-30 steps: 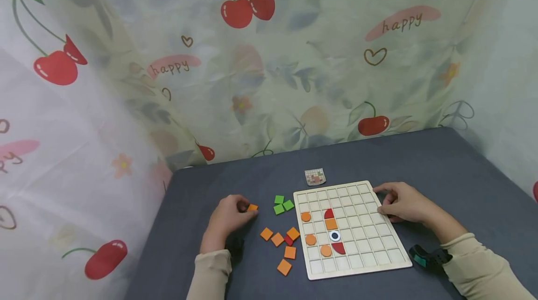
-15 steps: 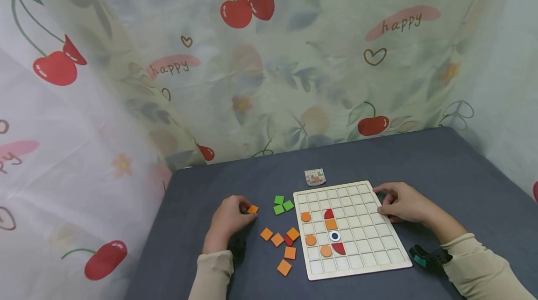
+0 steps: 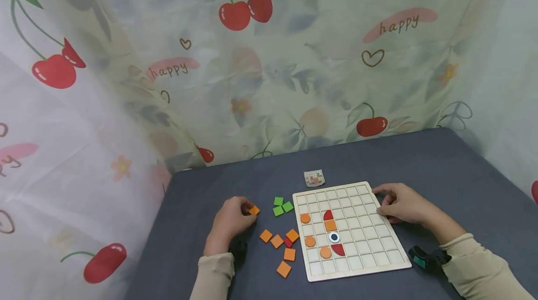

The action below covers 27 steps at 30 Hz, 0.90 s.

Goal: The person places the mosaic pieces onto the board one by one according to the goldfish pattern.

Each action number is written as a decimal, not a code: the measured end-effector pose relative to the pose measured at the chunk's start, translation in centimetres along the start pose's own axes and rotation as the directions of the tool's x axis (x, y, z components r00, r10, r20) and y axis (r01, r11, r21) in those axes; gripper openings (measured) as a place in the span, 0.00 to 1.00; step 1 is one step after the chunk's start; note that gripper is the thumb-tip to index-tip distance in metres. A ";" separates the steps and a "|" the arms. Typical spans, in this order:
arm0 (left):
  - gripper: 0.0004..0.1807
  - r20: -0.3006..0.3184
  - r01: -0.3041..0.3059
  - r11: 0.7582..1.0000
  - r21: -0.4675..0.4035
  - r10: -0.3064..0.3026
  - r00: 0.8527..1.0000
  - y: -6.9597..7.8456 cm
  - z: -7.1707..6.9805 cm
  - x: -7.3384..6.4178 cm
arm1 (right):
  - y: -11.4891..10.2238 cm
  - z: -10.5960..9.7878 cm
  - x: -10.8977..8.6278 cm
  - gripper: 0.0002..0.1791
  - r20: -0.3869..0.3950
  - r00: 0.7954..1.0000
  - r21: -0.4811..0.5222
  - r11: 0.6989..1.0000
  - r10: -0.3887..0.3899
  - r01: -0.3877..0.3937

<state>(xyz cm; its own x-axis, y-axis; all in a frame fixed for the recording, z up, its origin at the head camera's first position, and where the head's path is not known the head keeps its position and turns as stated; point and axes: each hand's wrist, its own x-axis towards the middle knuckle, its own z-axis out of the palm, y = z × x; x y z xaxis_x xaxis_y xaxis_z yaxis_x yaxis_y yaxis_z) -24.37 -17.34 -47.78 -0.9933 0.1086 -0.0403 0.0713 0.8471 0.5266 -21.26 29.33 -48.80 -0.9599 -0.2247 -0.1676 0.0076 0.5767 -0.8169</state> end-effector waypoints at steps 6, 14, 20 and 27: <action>0.13 -0.006 -0.016 0.999 -0.028 0.016 1.000 0.9 -0.1 0.0 | -0.2 -0.1 0.1 0.36 0.000 1.000 -0.003 1.000 -0.005 0.005; 0.12 -0.008 -0.113 0.991 -0.071 0.113 0.994 4.1 0.1 -0.7 | -0.4 -0.1 -0.2 0.36 0.005 1.000 -0.005 1.000 0.000 0.000; 0.13 0.012 -0.212 0.975 -0.061 0.213 0.977 7.5 1.0 -1.3 | -0.3 -0.1 -0.1 0.37 0.008 1.000 -0.002 1.000 0.000 0.000; 0.13 0.045 -0.332 0.943 -0.019 0.332 0.942 10.7 2.8 -1.7 | -0.1 0.0 0.0 0.37 0.009 1.000 0.000 1.000 -0.005 0.005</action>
<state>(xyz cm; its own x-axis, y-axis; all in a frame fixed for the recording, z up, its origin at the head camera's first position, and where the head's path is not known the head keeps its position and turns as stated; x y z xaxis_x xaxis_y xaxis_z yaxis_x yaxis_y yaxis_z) -21.62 -7.04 -44.42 -0.9080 0.4072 0.0988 0.3951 0.7533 0.5258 -21.31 29.28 -48.69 -0.9574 -0.2345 -0.1687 0.0031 0.5756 -0.8177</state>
